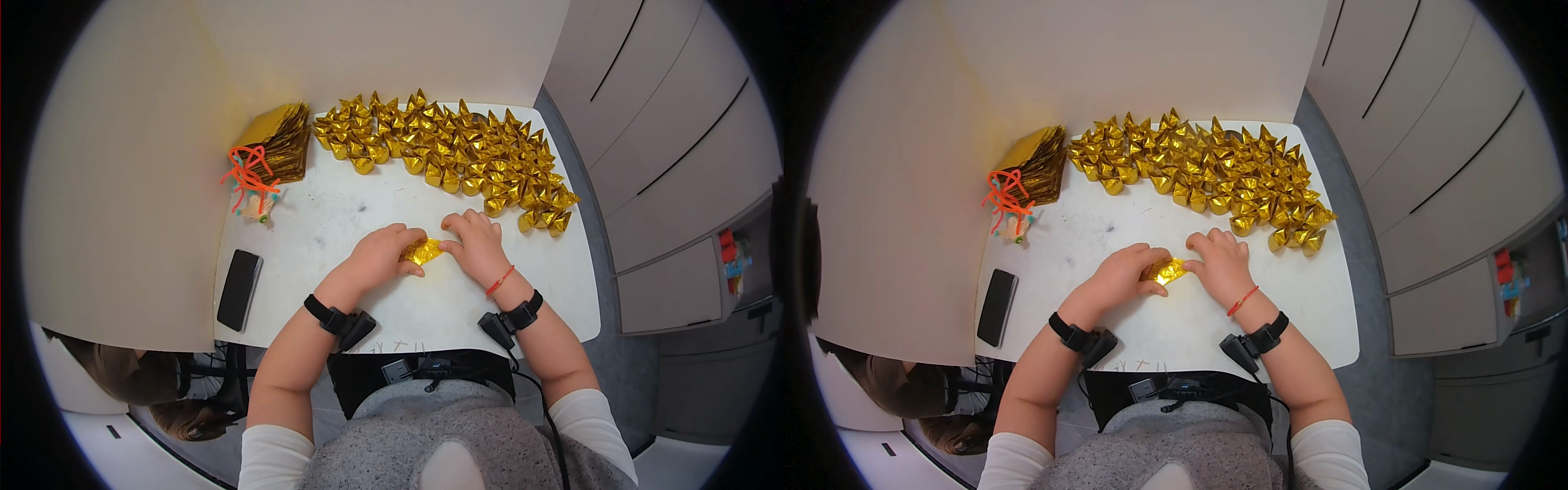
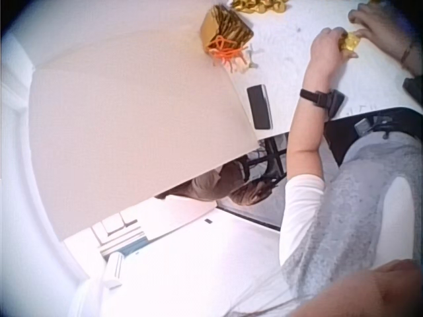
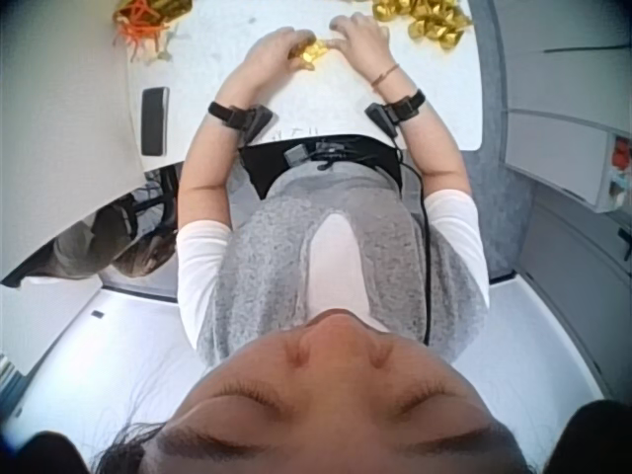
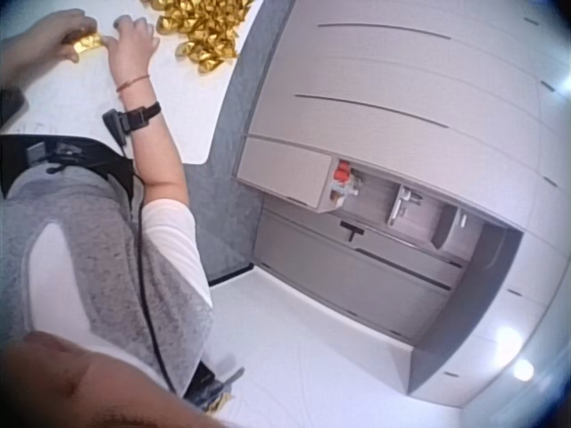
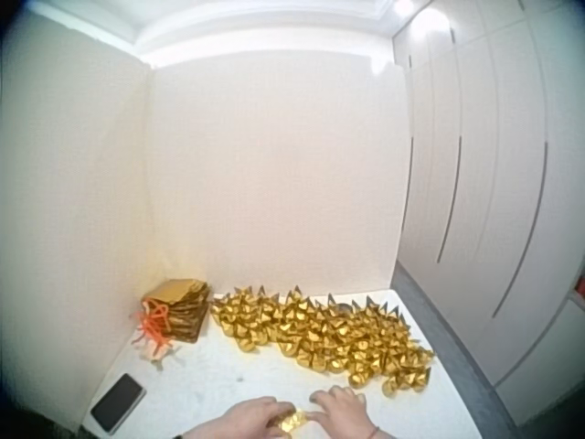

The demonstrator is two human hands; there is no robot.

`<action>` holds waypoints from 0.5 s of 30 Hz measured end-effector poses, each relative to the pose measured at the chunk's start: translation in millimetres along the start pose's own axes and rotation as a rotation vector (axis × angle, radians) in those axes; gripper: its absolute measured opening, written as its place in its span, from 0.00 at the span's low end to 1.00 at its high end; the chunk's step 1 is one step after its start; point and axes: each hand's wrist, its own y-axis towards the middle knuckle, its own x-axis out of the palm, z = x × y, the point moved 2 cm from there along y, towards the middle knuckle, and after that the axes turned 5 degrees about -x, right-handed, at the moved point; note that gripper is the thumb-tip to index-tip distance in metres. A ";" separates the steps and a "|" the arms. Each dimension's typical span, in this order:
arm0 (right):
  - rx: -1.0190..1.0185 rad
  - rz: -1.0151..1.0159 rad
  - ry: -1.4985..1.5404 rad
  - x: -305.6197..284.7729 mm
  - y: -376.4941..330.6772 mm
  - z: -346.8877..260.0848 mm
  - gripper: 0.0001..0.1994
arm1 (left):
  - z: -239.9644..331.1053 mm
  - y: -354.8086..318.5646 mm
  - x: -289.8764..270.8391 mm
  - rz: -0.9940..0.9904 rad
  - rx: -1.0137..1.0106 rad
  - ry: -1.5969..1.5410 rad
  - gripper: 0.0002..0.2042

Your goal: Fold square pieces of gold-colored foil paper into decorative ingot shapes.

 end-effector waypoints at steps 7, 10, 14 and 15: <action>0.008 0.001 0.021 -1.0 1.8 0.3 0.15 | -5.5 -0.9 0.7 0.011 0.020 0.019 0.33; -0.004 0.008 0.030 0.4 -0.4 11.5 0.13 | -5.2 0.4 1.2 -0.016 0.001 0.031 0.33; -0.045 0.081 0.038 3.5 -2.8 10.3 0.12 | -5.3 0.2 0.4 -0.022 0.005 0.032 0.33; -0.084 0.133 0.016 1.7 -3.4 5.1 0.12 | -5.2 0.9 1.6 -0.019 0.015 0.042 0.33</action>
